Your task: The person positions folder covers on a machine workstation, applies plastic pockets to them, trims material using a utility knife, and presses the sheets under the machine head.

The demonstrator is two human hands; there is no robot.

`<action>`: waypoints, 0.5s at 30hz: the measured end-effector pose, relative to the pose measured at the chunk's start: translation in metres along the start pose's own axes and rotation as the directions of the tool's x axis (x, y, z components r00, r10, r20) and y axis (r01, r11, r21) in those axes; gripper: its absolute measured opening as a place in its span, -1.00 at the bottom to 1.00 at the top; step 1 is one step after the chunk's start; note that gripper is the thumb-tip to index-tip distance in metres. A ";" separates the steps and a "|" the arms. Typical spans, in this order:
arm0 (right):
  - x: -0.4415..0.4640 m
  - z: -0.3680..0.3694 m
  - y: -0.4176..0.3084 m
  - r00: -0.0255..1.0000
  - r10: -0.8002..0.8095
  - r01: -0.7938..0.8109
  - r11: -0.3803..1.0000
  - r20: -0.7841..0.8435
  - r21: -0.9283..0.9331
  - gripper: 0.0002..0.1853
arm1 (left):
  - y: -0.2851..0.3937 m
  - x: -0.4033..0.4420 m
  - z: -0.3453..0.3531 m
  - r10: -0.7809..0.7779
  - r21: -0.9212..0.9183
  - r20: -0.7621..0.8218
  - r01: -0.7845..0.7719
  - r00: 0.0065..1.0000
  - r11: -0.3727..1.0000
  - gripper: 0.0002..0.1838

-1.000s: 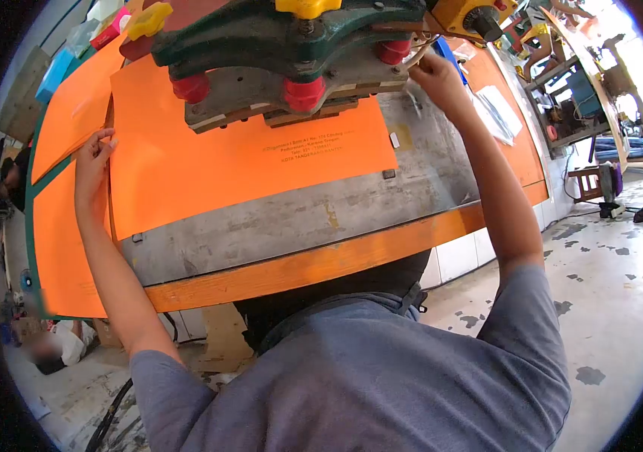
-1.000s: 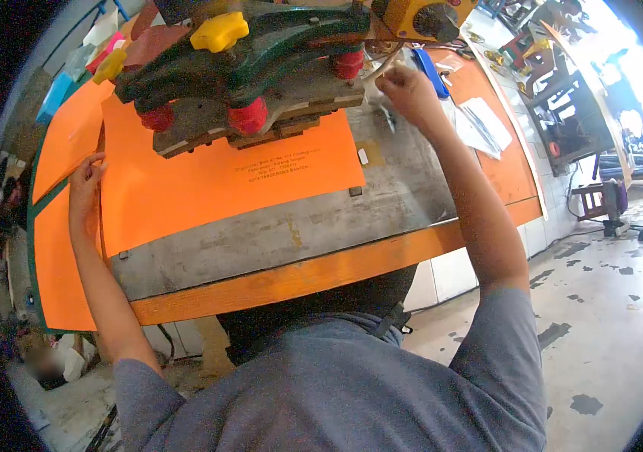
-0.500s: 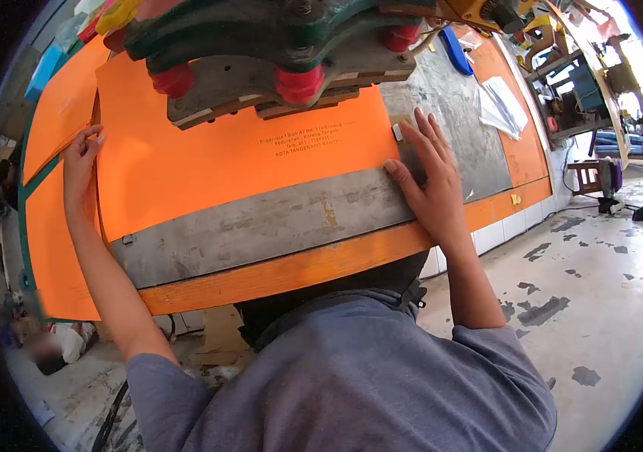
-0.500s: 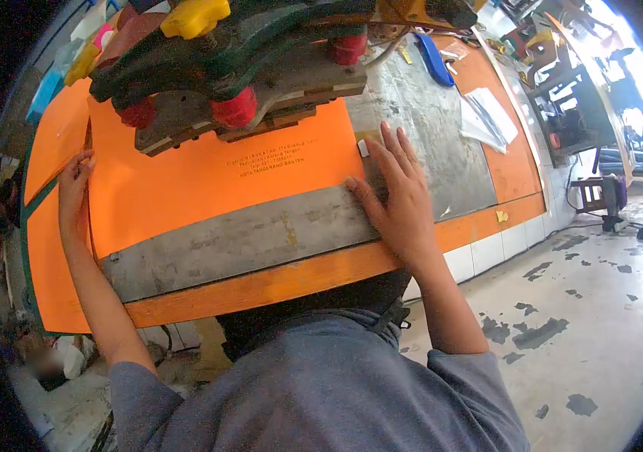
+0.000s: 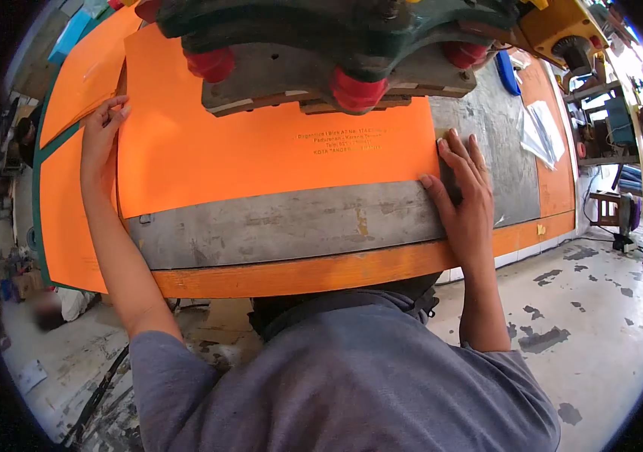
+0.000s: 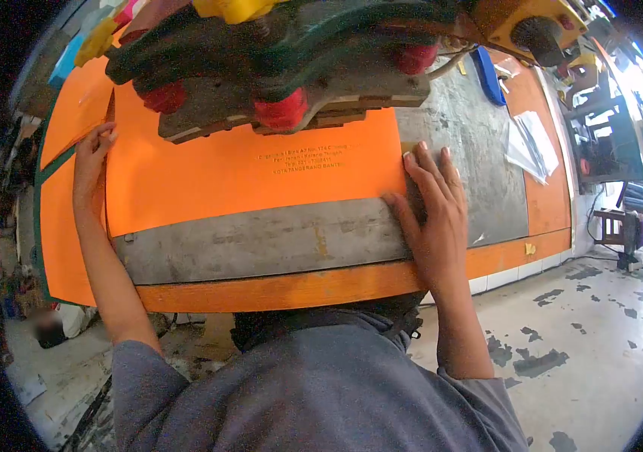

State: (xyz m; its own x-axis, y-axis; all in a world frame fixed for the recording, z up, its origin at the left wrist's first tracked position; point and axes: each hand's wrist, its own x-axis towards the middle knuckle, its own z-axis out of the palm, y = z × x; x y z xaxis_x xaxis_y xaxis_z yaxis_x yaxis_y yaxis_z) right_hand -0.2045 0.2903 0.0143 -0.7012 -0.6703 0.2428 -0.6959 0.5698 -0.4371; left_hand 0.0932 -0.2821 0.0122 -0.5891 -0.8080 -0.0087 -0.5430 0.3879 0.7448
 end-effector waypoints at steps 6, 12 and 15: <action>-0.003 0.002 0.006 1.000 -0.014 0.015 0.998 0.011 -0.054 -0.39 | 0.003 -0.003 0.003 -0.027 -0.071 -0.003 0.027 1.000 0.997 -0.50; -0.005 0.000 0.003 0.998 -0.040 0.038 0.998 -0.055 -0.040 -0.43 | 0.023 -0.012 0.016 -0.119 -0.134 0.044 0.124 0.992 0.983 -0.46; -0.005 0.000 0.004 0.996 0.056 -0.041 0.979 -0.068 0.201 -0.51 | 0.014 -0.007 0.013 -0.083 -0.090 0.027 0.085 0.996 0.992 -0.48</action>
State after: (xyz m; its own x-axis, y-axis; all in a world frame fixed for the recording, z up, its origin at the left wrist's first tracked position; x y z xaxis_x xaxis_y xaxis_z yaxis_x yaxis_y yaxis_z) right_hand -0.2040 0.2962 0.0116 -0.7480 -0.6034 0.2763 -0.6211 0.4899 -0.6117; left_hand 0.0815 -0.2650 0.0140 -0.5583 -0.8249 -0.0884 -0.5348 0.2763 0.7985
